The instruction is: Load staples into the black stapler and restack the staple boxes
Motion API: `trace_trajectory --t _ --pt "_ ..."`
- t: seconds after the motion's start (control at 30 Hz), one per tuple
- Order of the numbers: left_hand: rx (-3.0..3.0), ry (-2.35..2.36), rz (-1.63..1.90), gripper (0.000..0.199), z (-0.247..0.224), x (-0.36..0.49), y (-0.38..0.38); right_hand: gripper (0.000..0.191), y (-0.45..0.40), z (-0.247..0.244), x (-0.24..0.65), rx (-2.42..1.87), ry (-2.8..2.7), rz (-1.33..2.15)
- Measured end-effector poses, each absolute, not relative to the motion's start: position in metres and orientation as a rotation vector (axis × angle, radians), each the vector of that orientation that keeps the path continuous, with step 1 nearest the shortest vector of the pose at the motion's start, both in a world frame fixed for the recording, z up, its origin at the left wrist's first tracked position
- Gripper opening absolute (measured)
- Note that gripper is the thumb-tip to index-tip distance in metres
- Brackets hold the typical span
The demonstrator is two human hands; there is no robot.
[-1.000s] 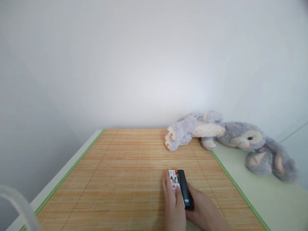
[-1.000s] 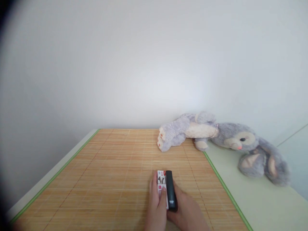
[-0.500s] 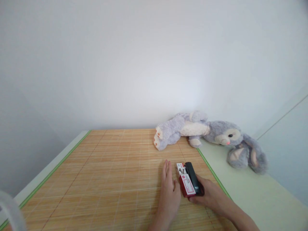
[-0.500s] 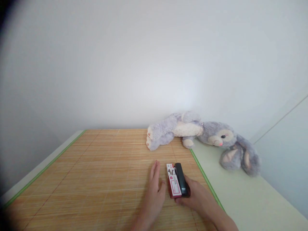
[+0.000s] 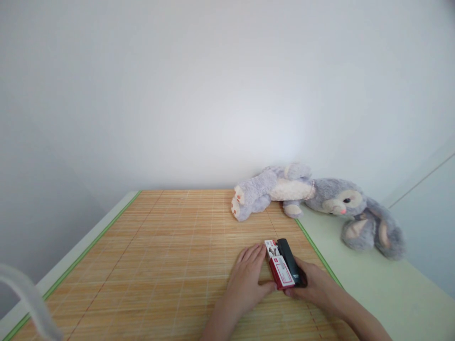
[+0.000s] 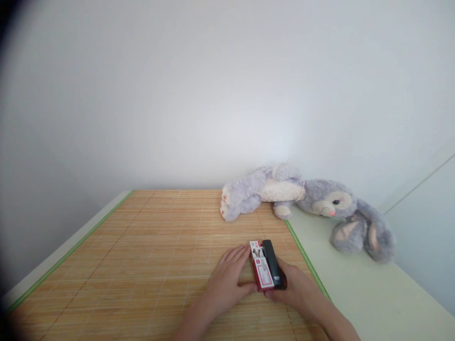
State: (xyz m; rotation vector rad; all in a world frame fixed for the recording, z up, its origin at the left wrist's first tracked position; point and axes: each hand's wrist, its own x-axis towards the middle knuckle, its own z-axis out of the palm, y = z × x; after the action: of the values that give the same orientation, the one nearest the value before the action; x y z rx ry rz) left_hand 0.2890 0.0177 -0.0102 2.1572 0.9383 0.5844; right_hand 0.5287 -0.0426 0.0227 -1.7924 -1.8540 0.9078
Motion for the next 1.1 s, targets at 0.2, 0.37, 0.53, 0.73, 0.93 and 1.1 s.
trace_trajectory --t 0.2,0.37,0.53,0.73,0.93,1.1 --pt "2.166 0.933 0.598 0.098 -0.011 0.289 0.020 0.055 -0.042 0.025 0.523 -1.825 -1.802 0.920" --pt "2.173 0.933 0.575 0.099 -0.009 0.290 0.018 0.072 -0.044 0.022 0.528 -1.810 -1.755 0.941" --pt "2.172 1.148 0.618 0.079 -0.016 0.241 0.004 0.106 -0.070 0.025 0.553 -1.850 -1.620 0.861" --pt "2.338 1.593 0.514 0.082 -0.031 0.144 0.007 0.056 -0.081 0.016 0.456 -1.654 -1.503 0.858" --pt "2.410 1.827 0.444 0.089 -0.041 0.113 0.008 0.075 -0.046 -0.030 0.351 -1.826 -1.951 0.442" --pt "2.447 1.830 0.431 0.085 -0.044 0.113 0.003 0.073 -0.032 -0.042 0.336 -2.075 -1.978 0.047"
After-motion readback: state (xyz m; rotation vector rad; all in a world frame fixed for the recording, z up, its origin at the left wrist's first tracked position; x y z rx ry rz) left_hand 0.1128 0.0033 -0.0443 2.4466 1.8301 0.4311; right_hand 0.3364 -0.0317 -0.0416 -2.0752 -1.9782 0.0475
